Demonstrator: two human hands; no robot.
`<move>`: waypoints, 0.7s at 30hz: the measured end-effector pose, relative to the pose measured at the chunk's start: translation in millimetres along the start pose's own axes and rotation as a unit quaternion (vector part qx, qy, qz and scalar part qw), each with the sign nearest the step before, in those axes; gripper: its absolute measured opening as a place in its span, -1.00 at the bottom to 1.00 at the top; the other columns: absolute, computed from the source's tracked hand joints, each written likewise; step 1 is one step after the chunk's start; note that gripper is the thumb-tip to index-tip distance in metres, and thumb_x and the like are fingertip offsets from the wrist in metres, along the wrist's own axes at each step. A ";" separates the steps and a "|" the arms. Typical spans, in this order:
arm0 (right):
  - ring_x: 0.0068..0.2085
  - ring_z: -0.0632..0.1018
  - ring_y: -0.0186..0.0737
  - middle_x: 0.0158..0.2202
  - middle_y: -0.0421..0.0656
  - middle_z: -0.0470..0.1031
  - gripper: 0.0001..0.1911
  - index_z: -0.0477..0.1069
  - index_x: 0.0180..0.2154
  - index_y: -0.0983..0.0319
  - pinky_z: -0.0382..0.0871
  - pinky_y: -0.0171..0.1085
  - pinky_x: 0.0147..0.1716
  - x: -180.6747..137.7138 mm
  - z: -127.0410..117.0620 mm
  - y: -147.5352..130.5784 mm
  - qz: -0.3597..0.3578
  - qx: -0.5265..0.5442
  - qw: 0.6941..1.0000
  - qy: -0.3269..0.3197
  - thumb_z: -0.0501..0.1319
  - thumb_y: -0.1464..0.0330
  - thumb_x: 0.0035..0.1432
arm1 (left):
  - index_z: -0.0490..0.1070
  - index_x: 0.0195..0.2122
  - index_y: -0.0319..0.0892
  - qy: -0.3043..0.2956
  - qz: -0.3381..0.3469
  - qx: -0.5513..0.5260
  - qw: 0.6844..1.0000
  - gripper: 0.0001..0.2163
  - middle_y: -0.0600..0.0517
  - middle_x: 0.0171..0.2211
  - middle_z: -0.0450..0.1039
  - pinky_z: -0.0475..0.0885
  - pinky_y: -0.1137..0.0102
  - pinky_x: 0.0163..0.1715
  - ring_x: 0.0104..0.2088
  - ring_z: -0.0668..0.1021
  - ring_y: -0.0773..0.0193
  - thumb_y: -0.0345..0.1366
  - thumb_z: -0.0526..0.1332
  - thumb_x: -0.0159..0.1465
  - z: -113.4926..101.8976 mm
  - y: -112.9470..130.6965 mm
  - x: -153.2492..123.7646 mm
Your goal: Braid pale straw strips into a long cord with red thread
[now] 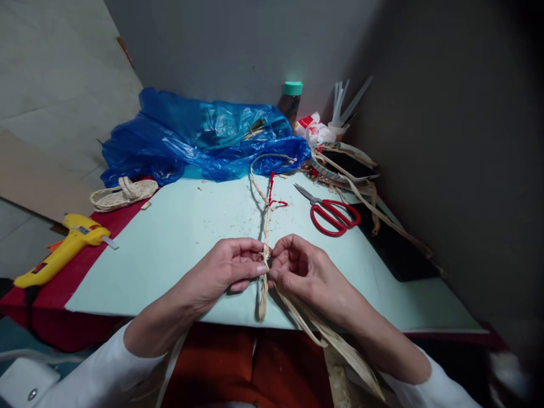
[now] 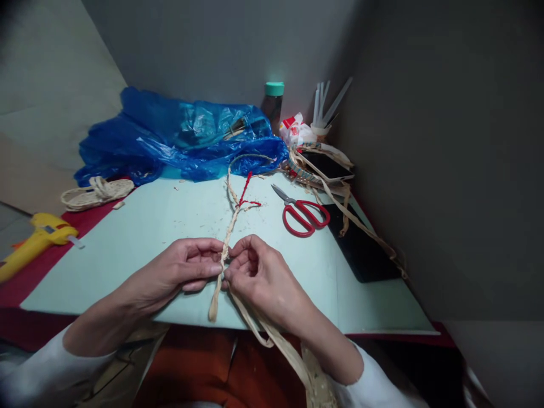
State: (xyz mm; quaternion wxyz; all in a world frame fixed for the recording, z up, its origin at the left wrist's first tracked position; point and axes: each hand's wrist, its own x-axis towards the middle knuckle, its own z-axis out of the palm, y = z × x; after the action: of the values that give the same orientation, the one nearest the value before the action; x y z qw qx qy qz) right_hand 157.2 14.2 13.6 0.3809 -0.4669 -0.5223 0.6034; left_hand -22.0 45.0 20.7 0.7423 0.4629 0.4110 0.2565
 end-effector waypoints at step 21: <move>-0.46 0.25 -0.39 -0.47 -0.30 0.24 -0.84 0.20 -0.34 0.20 0.12 -0.36 -0.48 -14.2 9.0 -0.7 -0.029 -0.024 0.996 0.080 0.21 0.38 0.08 | 0.37 -0.25 -0.24 -0.033 0.049 0.010 0.998 -0.78 0.14 -0.50 0.25 -0.02 0.57 -0.72 -0.66 0.14 0.57 -0.27 0.31 0.12 7.0 -4.1 -0.3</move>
State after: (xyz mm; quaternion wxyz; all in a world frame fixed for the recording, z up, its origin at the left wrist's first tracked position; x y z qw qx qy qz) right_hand 152.5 -1.6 16.8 0.4271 -0.5076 -0.5180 0.5400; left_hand -16.2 39.6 18.7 0.7370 0.4982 0.3660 0.2732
